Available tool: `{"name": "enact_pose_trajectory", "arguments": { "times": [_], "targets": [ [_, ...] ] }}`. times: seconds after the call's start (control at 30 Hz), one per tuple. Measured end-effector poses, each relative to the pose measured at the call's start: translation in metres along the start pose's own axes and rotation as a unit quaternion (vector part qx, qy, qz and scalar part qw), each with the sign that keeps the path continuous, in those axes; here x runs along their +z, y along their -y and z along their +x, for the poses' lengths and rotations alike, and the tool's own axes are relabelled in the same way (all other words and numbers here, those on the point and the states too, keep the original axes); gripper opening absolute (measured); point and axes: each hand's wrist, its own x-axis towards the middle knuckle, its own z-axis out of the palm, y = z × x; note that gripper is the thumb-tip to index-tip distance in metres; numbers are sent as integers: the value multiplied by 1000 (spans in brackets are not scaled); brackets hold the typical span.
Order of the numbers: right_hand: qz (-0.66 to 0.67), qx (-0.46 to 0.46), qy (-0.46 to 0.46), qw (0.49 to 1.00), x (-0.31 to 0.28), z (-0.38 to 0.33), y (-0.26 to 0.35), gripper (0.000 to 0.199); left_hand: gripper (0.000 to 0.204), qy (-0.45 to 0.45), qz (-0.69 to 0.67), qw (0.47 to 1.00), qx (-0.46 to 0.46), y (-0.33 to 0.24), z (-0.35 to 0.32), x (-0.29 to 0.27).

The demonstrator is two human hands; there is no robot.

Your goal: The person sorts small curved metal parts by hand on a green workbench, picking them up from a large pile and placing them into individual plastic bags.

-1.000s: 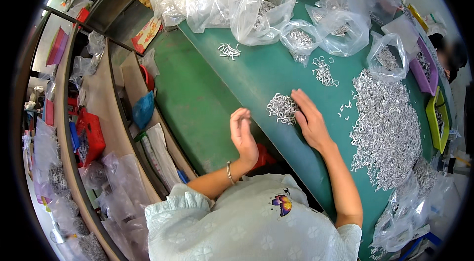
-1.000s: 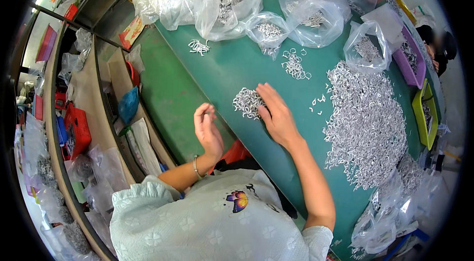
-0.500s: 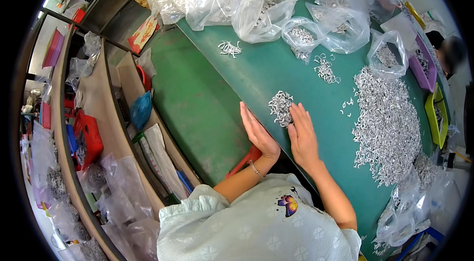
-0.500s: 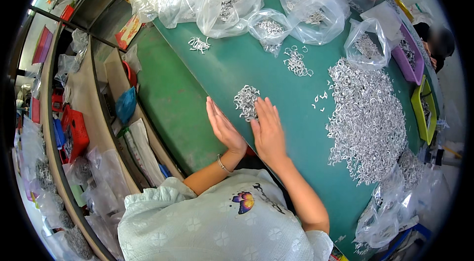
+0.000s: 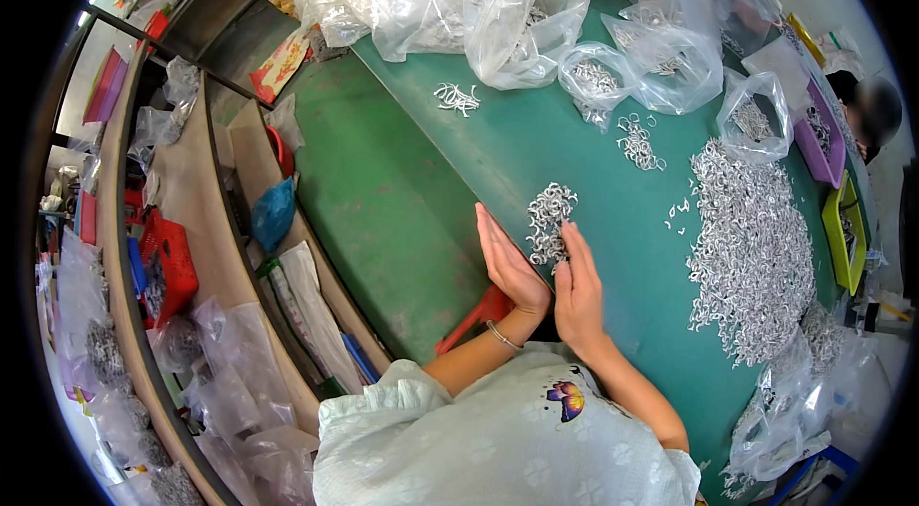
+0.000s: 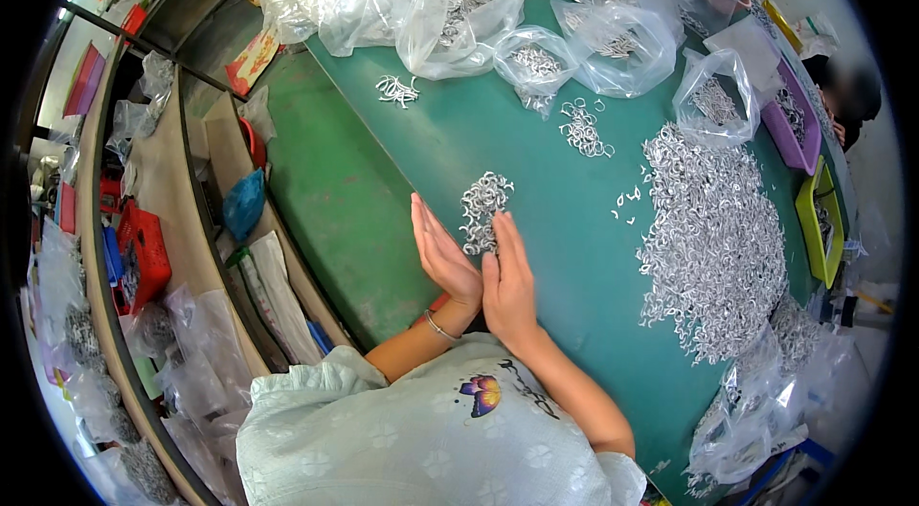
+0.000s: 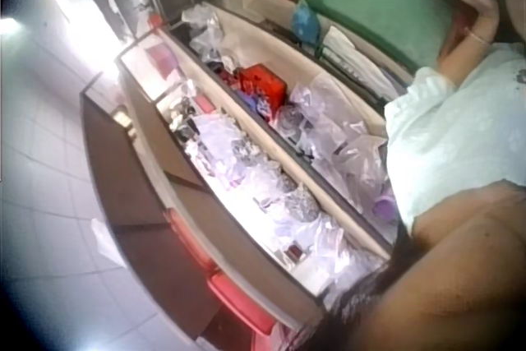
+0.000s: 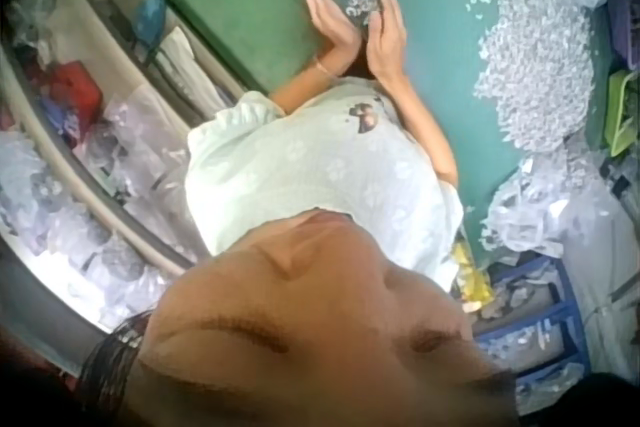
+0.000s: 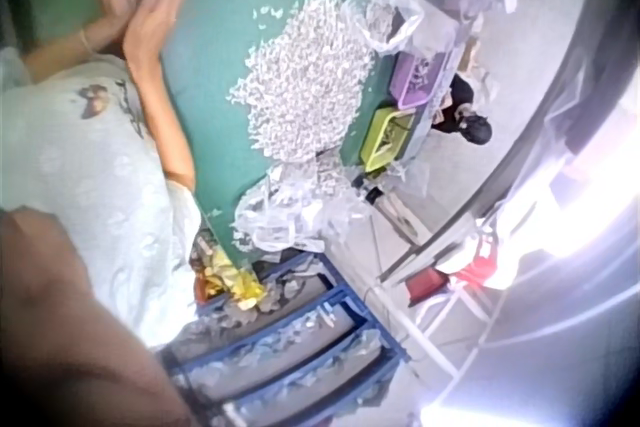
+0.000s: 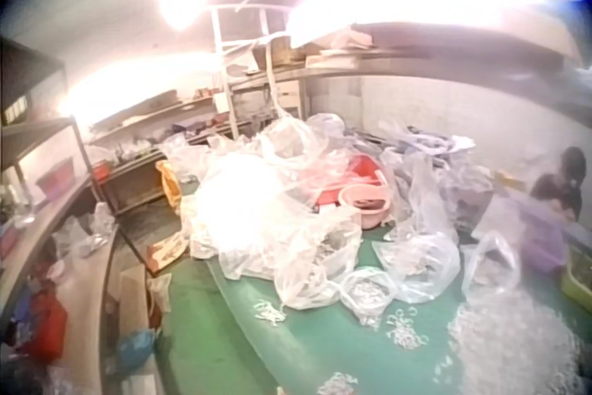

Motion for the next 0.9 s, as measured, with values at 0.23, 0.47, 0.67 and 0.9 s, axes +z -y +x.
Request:
{"name": "enact_pose_trajectory", "arguments": {
  "times": [0.23, 0.47, 0.67, 0.9],
  "targets": [
    [15, -26, 27, 999, 11, 1, 5, 41, 53, 0, 12, 1000, -17, 0, -1, -5],
    [37, -64, 68, 995, 21, 8, 9, 39, 52, 4, 36, 999, -11, 4, 2, -10],
    [114, -95, 122, 981, 27, 23, 12, 35, 53, 26, 185, 982, 31, 5, 4, -20],
    [190, -83, 70, 976, 35, 33, 9, 40, 52, -34, 43, 994, -97, -2, 15, -14]
  ]
}}
